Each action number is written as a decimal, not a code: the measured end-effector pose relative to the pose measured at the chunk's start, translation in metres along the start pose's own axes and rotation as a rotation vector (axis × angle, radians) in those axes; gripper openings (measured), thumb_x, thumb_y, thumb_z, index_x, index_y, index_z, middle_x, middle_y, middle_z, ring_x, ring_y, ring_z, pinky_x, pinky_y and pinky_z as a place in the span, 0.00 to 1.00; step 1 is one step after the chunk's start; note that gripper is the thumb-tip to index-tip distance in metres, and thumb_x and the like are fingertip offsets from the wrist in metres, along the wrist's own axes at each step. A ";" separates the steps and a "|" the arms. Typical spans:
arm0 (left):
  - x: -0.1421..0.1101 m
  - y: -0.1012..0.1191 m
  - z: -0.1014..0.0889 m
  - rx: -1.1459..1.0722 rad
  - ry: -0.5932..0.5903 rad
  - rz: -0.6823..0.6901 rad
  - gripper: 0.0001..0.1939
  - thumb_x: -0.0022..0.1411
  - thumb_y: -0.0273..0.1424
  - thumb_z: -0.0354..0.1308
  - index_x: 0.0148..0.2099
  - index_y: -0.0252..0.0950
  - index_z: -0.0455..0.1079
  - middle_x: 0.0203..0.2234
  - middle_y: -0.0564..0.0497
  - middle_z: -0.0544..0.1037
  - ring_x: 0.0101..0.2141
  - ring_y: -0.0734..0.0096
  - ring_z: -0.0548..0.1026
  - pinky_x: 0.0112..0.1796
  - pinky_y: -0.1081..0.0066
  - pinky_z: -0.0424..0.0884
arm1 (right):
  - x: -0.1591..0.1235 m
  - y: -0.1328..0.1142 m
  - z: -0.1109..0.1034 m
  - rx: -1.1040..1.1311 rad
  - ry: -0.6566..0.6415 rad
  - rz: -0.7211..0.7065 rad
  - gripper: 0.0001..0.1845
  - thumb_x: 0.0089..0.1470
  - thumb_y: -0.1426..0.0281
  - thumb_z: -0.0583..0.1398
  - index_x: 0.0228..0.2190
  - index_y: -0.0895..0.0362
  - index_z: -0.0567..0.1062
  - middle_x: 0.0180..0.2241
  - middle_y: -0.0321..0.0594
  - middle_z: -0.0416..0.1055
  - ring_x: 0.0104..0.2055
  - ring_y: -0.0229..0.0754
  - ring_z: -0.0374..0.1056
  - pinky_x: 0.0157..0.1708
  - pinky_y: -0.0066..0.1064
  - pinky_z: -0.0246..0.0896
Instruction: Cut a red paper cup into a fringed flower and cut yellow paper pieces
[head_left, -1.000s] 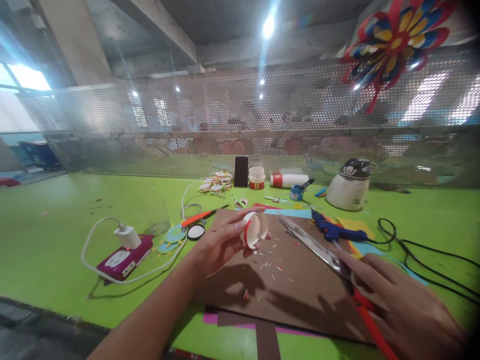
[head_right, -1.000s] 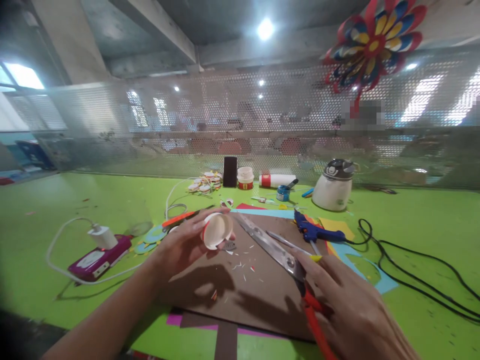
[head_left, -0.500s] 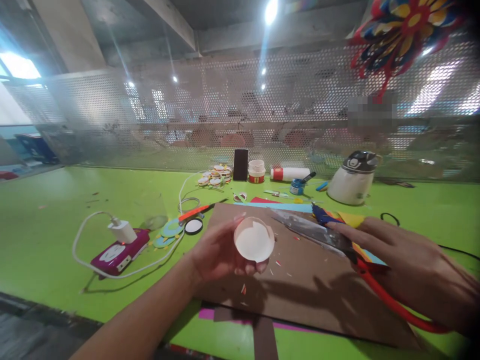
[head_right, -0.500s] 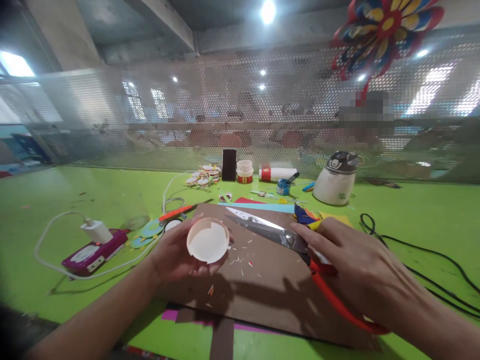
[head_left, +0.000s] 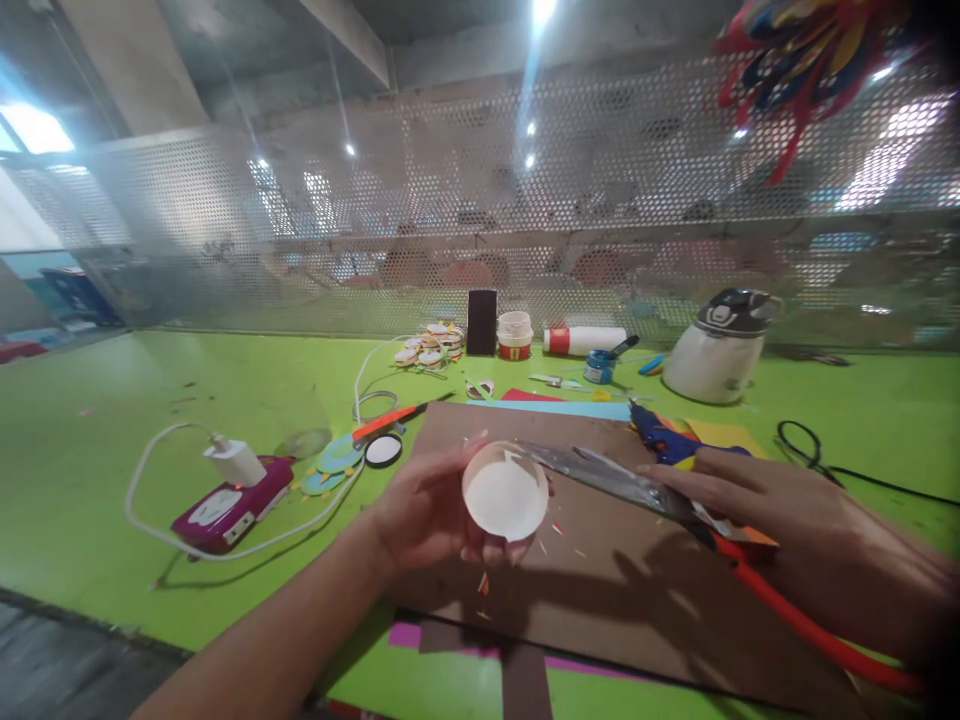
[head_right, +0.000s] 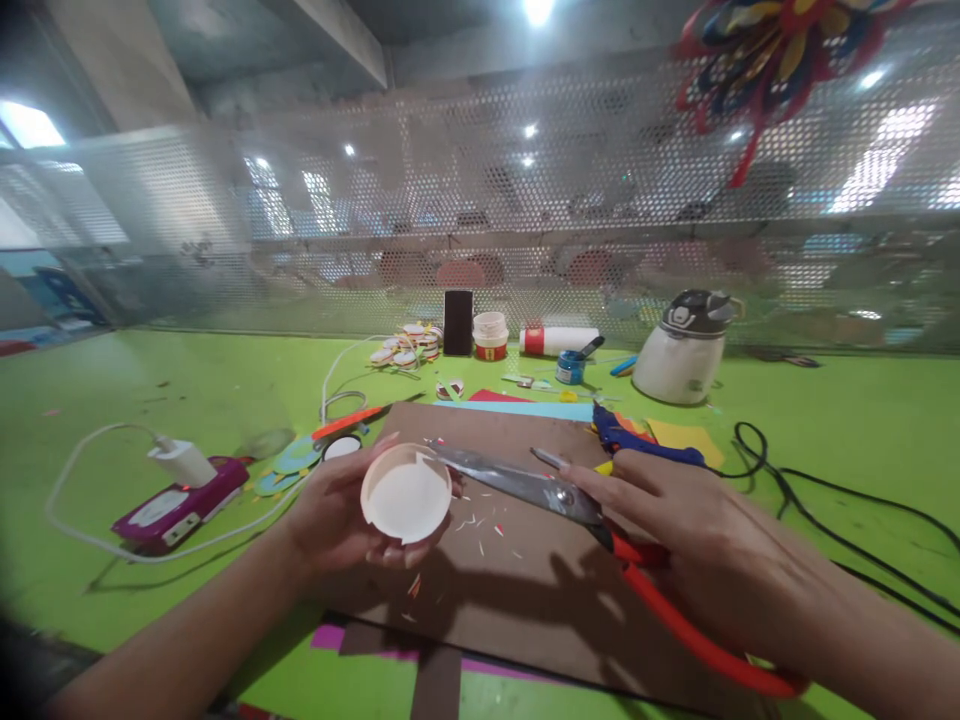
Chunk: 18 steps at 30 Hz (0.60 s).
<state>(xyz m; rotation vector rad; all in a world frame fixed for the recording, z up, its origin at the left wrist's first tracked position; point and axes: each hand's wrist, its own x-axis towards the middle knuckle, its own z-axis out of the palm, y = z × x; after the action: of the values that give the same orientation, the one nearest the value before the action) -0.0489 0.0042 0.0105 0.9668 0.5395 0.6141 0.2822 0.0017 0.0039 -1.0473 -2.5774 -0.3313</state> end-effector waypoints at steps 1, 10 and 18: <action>0.000 0.000 -0.001 -0.009 0.000 0.001 0.31 0.55 0.56 0.54 0.40 0.32 0.77 0.23 0.43 0.75 0.19 0.73 0.69 0.16 0.78 0.50 | 0.000 0.001 0.000 0.009 -0.017 0.007 0.28 0.59 0.77 0.52 0.59 0.47 0.67 0.41 0.44 0.72 0.38 0.46 0.72 0.34 0.36 0.68; 0.004 -0.003 -0.003 0.042 0.067 0.000 0.33 0.59 0.56 0.48 0.42 0.32 0.77 0.24 0.41 0.76 0.21 0.70 0.69 0.18 0.75 0.54 | 0.009 0.004 0.000 0.077 0.006 -0.057 0.32 0.57 0.81 0.50 0.59 0.45 0.65 0.38 0.42 0.73 0.34 0.43 0.72 0.30 0.33 0.65; 0.008 -0.004 -0.008 -0.055 -0.016 -0.011 0.29 0.60 0.53 0.51 0.45 0.32 0.76 0.25 0.42 0.77 0.22 0.72 0.68 0.19 0.76 0.52 | 0.015 0.009 0.013 0.130 0.063 -0.021 0.31 0.56 0.77 0.51 0.57 0.41 0.68 0.42 0.42 0.75 0.37 0.44 0.74 0.31 0.34 0.69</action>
<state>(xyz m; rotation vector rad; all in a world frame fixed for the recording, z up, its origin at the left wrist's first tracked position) -0.0480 0.0128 0.0020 0.9162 0.5109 0.6083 0.2758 0.0213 -0.0015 -0.9494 -2.5183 -0.1961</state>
